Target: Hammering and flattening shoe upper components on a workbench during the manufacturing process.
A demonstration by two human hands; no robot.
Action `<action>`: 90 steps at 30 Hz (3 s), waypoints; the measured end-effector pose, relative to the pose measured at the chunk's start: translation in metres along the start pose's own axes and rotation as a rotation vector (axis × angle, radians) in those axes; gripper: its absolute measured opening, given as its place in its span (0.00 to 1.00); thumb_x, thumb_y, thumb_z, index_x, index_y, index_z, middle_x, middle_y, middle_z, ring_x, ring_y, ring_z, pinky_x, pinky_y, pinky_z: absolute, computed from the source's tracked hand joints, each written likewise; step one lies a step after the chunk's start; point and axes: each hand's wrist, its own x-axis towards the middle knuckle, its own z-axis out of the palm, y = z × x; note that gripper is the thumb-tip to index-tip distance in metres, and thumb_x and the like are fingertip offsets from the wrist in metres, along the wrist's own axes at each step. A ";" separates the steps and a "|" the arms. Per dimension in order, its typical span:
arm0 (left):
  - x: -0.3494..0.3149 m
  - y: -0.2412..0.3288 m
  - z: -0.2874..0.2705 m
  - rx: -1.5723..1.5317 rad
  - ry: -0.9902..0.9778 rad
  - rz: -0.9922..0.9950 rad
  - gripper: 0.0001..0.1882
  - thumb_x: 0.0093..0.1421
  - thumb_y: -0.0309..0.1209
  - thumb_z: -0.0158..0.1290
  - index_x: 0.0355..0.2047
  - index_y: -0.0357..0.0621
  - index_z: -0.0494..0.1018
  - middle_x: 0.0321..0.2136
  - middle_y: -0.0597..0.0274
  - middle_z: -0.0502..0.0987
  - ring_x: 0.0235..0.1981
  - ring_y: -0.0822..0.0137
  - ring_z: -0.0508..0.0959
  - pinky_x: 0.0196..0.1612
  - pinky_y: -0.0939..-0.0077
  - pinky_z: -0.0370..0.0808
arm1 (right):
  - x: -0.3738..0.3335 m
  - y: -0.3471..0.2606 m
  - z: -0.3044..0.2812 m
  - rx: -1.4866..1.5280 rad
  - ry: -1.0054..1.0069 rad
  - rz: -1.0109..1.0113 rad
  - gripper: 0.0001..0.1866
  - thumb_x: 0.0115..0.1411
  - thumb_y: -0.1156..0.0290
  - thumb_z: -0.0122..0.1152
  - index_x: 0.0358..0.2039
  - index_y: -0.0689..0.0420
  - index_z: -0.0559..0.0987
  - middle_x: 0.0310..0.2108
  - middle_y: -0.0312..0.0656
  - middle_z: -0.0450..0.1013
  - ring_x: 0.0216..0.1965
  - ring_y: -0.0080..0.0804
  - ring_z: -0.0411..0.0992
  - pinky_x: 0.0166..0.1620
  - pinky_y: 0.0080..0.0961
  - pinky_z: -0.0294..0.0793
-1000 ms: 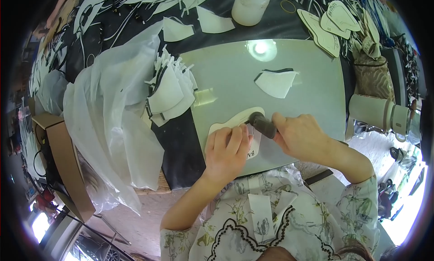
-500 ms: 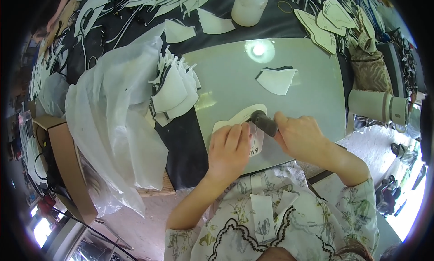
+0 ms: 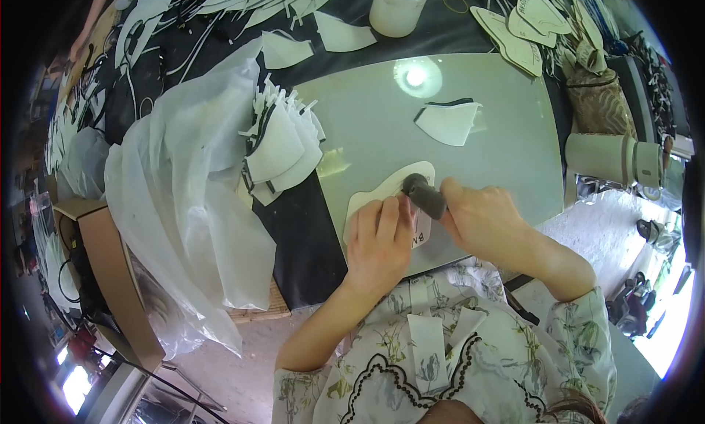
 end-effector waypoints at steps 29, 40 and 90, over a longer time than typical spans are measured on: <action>-0.007 -0.009 -0.016 0.093 -0.082 0.112 0.15 0.57 0.29 0.57 0.42 0.31 0.76 0.38 0.56 0.72 0.42 0.58 0.73 0.45 0.63 0.73 | 0.008 -0.001 0.001 0.015 -0.167 0.033 0.17 0.65 0.60 0.55 0.30 0.63 0.68 0.15 0.47 0.71 0.17 0.49 0.73 0.20 0.40 0.70; -0.008 -0.018 -0.025 0.075 -0.142 0.147 0.19 0.52 0.29 0.62 0.43 0.33 0.77 0.40 0.58 0.73 0.40 0.58 0.73 0.42 0.63 0.73 | 0.009 0.009 -0.012 0.055 -0.109 0.090 0.17 0.65 0.59 0.54 0.31 0.62 0.69 0.15 0.47 0.71 0.18 0.51 0.73 0.22 0.42 0.72; -0.028 -0.042 -0.027 -0.206 0.044 0.049 0.14 0.53 0.29 0.65 0.35 0.34 0.75 0.35 0.55 0.76 0.37 0.57 0.78 0.41 0.63 0.79 | 0.046 -0.001 -0.011 -0.103 -0.315 -0.348 0.16 0.56 0.59 0.64 0.28 0.58 0.69 0.13 0.41 0.69 0.15 0.44 0.72 0.19 0.38 0.68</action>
